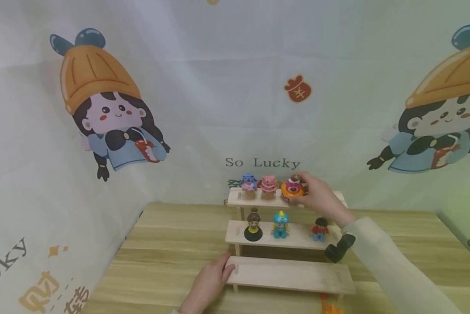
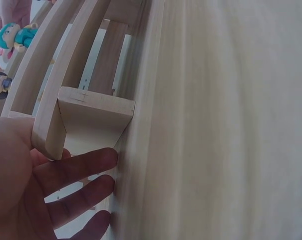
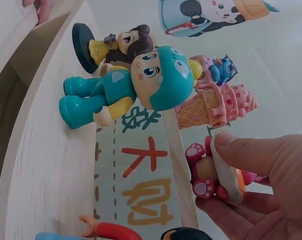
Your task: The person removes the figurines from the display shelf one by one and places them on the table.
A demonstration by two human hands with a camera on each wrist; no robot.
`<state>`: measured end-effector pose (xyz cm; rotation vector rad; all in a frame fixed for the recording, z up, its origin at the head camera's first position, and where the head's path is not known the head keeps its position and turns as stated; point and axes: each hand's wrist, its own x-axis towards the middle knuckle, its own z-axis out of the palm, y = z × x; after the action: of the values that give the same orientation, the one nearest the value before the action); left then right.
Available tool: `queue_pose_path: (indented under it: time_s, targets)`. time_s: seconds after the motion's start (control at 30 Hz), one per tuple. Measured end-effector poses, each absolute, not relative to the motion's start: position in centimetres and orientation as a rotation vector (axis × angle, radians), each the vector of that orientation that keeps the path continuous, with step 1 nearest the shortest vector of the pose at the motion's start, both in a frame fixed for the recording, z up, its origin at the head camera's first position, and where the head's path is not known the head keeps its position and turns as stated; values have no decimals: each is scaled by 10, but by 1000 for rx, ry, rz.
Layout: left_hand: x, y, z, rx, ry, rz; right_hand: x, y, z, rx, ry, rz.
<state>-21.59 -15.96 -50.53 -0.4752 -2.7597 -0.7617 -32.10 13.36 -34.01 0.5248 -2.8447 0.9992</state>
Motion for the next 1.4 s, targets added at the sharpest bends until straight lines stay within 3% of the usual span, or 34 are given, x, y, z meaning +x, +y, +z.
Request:
queue_pose_path:
  time_s: [0.7, 1.4]
  targets:
    - [-217, -156, -505, -434, -2750, -726, -305, 148, -334, 487, -2796, 1039]
    - [-217, -157, -504, -441, -2760, -719, -263, 151, -337, 587, -2699, 1024]
